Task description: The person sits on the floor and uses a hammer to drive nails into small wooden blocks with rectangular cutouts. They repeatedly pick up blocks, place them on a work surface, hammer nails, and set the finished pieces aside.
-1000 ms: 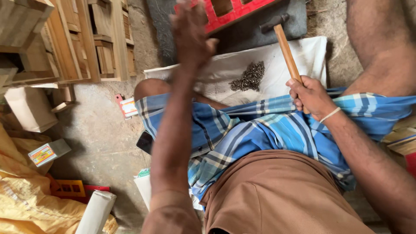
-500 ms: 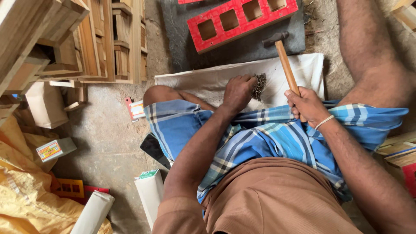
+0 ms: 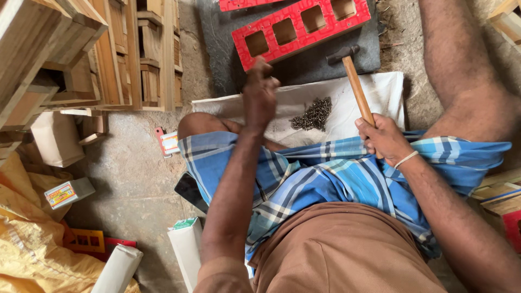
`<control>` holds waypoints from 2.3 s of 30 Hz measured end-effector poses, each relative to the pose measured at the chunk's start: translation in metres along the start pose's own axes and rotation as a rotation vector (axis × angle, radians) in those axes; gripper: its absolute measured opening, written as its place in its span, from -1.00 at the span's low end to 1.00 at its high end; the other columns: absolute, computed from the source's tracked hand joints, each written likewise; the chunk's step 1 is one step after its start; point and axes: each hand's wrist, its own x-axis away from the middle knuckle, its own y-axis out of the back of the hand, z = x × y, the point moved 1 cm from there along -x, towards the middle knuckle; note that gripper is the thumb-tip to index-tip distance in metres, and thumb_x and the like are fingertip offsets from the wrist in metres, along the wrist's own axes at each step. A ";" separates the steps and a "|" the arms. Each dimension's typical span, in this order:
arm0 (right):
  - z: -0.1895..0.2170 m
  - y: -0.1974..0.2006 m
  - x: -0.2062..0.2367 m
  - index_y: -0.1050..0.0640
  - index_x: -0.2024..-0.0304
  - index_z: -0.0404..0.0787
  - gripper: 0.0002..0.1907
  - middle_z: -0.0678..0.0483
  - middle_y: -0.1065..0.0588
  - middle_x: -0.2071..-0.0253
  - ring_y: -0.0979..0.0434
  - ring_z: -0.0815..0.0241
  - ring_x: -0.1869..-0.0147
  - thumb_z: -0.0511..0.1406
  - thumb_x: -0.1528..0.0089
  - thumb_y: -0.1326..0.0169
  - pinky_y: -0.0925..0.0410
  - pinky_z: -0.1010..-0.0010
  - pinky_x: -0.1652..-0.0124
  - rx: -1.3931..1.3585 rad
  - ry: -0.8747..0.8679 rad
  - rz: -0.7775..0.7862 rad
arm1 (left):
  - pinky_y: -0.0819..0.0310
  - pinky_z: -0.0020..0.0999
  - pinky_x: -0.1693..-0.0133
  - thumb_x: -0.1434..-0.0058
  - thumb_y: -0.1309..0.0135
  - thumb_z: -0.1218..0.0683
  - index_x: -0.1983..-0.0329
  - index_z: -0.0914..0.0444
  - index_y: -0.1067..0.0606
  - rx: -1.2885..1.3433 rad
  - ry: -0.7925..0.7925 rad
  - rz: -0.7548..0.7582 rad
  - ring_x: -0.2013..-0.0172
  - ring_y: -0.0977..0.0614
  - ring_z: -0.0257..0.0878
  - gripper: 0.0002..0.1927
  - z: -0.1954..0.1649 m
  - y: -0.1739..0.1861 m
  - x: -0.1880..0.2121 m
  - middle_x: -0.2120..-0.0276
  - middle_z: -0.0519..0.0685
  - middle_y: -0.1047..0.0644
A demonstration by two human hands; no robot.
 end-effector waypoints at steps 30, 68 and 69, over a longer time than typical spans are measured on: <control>0.076 -0.062 0.011 -0.39 0.14 -0.32 -0.71 -0.09 -0.46 0.52 -0.53 -0.05 0.51 -0.19 -0.45 -0.05 -0.35 0.12 0.52 0.930 0.776 -0.248 | -0.47 -0.19 -0.18 -0.08 -0.41 0.24 -0.36 0.25 -0.27 -0.094 -0.006 -0.075 -0.07 -0.55 -0.13 -0.19 0.058 -0.001 -0.053 0.16 -0.08 -0.64; 0.035 -0.004 0.004 -0.15 -0.44 -0.05 -0.21 0.00 -0.38 -0.28 -0.44 0.05 -0.31 0.09 -0.30 -0.07 -0.33 0.15 -0.22 -0.102 0.537 -0.083 | -0.22 0.25 -0.28 -0.08 -0.17 0.08 -0.24 0.15 -0.41 -0.813 -0.692 0.331 -0.22 -0.35 0.28 -0.40 -0.122 0.031 -0.050 -0.25 0.18 -0.31; 0.037 -0.022 -0.008 -0.17 -0.49 0.11 -0.15 0.07 -0.38 -0.23 -0.46 0.05 -0.17 0.16 -0.22 -0.04 -0.40 0.10 -0.08 -0.463 0.290 0.027 | -0.17 0.40 -0.21 -0.14 -0.07 0.10 -0.24 0.17 -0.44 -0.943 -0.913 0.253 -0.17 -0.33 0.42 -0.47 -0.143 0.016 -0.030 -0.24 0.19 -0.33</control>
